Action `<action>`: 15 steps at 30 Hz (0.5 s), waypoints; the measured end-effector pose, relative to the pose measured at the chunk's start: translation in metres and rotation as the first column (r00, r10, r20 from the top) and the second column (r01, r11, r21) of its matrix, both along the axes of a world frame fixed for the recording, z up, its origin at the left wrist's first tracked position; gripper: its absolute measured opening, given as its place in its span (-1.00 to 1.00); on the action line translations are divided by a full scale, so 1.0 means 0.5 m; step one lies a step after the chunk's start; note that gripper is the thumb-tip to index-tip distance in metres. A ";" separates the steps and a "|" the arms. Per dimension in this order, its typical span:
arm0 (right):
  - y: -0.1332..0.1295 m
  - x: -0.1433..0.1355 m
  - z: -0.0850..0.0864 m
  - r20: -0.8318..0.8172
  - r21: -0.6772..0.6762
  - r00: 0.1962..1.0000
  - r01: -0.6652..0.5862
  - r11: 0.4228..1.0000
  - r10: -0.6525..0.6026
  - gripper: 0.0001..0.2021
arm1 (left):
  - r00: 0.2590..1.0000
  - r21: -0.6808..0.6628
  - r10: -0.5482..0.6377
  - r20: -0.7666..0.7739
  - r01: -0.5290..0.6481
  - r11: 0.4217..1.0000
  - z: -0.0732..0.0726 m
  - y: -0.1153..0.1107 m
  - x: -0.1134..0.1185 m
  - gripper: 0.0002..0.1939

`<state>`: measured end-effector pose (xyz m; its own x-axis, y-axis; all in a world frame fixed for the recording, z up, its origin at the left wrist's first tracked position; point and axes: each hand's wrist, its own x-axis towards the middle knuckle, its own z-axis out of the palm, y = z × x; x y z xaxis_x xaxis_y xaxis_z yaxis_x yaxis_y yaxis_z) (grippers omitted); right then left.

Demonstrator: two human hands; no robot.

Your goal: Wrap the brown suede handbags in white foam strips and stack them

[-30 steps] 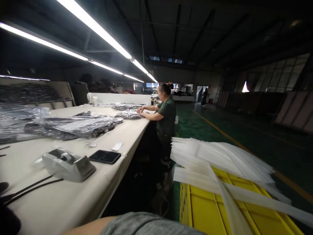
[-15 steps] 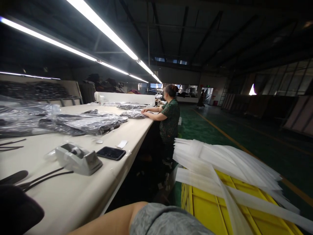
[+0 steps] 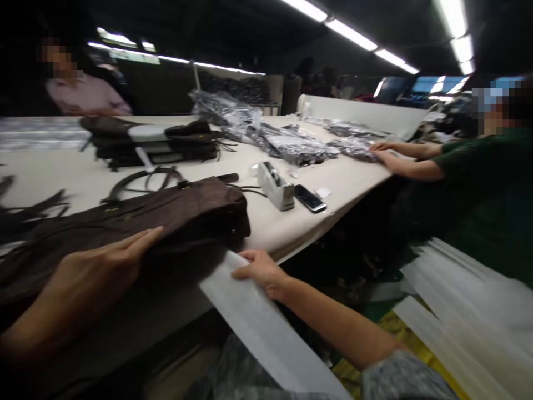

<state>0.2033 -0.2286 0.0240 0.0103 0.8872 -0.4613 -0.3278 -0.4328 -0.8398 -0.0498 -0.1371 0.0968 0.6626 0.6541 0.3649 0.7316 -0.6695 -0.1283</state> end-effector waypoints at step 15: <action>-0.007 -0.124 -0.011 -0.249 -0.083 0.968 -0.043 0.996 0.021 -0.63 | 0.951 0.019 0.239 -0.197 -0.240 0.971 0.096 0.013 0.025 -0.44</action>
